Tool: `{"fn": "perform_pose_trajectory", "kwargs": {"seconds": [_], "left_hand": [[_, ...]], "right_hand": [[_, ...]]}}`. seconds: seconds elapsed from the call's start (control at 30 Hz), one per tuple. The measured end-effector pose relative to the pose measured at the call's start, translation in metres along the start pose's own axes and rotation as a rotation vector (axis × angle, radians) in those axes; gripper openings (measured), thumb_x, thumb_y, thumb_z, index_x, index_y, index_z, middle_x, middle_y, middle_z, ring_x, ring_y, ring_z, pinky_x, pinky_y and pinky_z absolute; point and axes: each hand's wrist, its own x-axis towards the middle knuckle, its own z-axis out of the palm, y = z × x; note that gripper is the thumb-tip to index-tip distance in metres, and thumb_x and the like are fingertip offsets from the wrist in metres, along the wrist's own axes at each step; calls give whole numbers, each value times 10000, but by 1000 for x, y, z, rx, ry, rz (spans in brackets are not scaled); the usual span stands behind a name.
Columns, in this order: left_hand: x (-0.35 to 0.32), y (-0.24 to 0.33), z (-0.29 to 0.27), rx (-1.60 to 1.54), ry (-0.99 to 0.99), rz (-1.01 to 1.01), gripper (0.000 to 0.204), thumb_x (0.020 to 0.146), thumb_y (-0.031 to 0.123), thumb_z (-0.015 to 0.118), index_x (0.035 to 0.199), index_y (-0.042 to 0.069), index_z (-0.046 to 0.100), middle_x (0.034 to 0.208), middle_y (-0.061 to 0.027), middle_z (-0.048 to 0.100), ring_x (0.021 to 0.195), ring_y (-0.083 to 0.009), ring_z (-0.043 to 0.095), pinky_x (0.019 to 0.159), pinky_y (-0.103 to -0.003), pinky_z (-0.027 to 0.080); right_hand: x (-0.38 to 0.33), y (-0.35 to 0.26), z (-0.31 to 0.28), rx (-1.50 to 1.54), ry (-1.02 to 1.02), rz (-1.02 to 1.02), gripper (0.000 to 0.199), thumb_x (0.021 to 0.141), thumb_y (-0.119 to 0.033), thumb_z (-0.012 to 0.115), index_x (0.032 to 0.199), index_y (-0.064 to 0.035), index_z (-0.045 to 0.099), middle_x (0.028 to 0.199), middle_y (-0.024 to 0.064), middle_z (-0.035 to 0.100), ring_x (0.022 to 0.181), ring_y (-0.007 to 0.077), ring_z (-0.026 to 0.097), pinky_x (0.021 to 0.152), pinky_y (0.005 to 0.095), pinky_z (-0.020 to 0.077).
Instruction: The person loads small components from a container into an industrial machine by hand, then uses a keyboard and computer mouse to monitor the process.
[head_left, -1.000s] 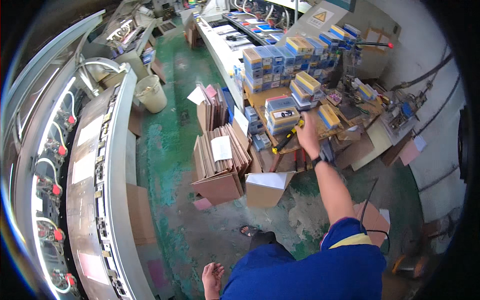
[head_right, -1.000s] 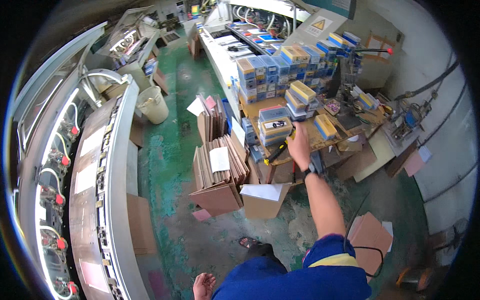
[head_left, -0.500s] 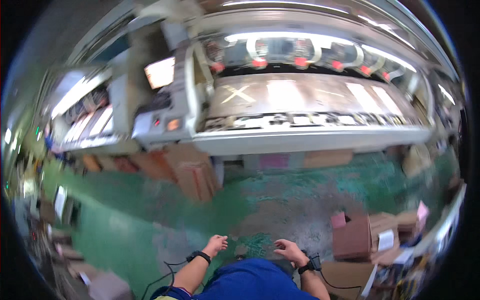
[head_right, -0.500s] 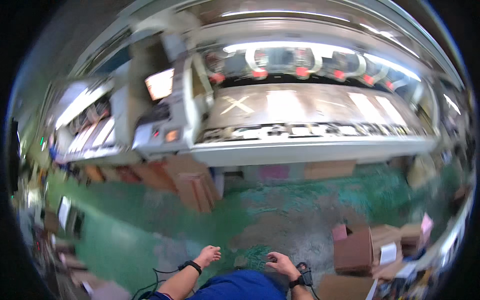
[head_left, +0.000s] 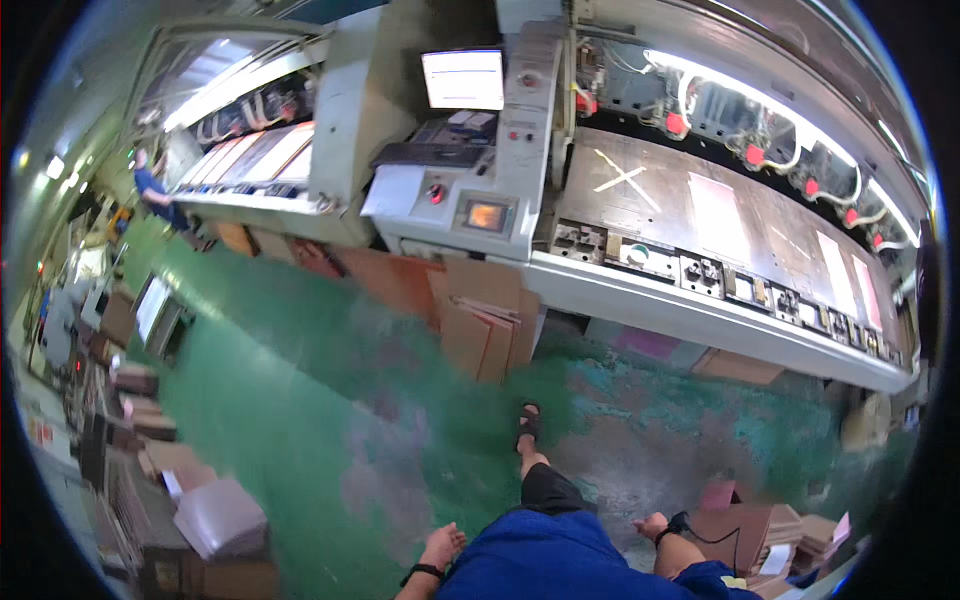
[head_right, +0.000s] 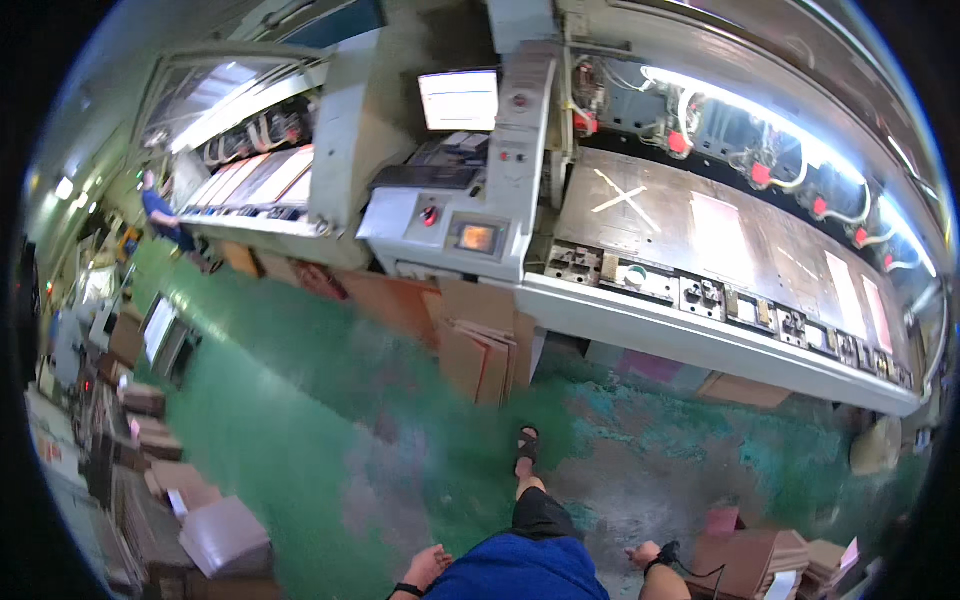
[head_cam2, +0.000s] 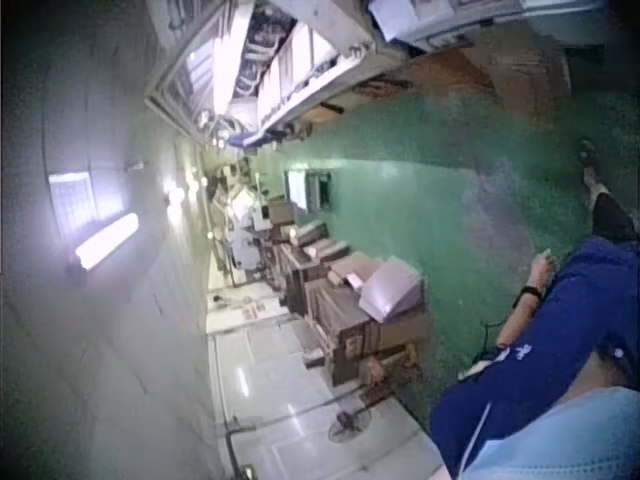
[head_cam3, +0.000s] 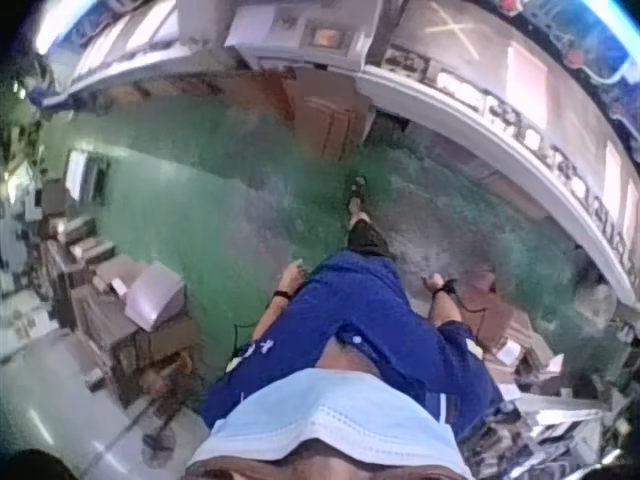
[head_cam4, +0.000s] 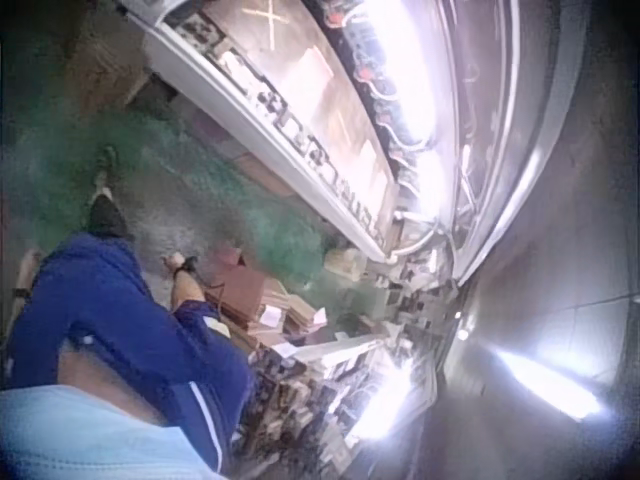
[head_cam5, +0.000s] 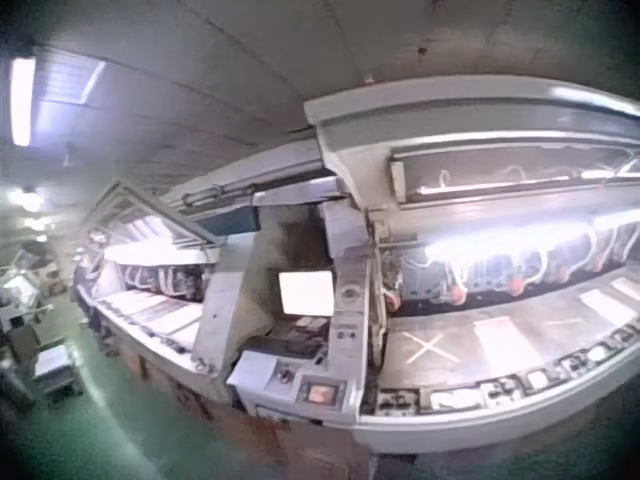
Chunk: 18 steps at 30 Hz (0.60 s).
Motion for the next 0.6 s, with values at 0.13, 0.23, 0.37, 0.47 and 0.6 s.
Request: {"fn": "perform_pose_trajectory", "kwargs": {"seconds": [0.13,0.23,0.37,0.47,0.6], "left_hand": [[44,-44,70,433,-32,83,315,992,272,619,1144,-3,591,999,-205,682,921,-347,669,839,-461,558],[79,124,-13,1064,-87,331,307,981,296,625,1126,25,621,991,-198,691,903,-343,676,818,-468,557],[85,448,-14,1788,-294,699,299,968,327,633,1102,61,661,980,-189,704,879,-338,685,790,-476,556],[168,581,129,2128,-608,1076,296,957,351,638,1084,89,690,971,-182,713,860,-335,691,769,-483,555],[209,651,181,2201,-784,1618,295,943,383,646,1060,126,730,960,-173,725,836,-330,700,741,-491,554]], "right_hand": [[94,35,37,-322,268,-368,424,876,-471,625,756,-85,755,753,134,707,752,294,684,674,454,541],[112,-164,42,-190,313,-304,342,847,-406,653,814,-81,754,778,131,712,745,292,683,667,459,547],[129,-514,-156,-223,302,-394,251,788,-276,708,928,-72,751,830,125,721,730,286,682,653,470,560],[134,-523,-215,261,399,-559,189,722,-199,670,762,-24,730,738,201,689,667,348,675,642,490,544],[107,-607,-217,637,709,-657,167,719,-177,658,741,-15,692,731,201,680,703,394,682,665,495,553]]}}
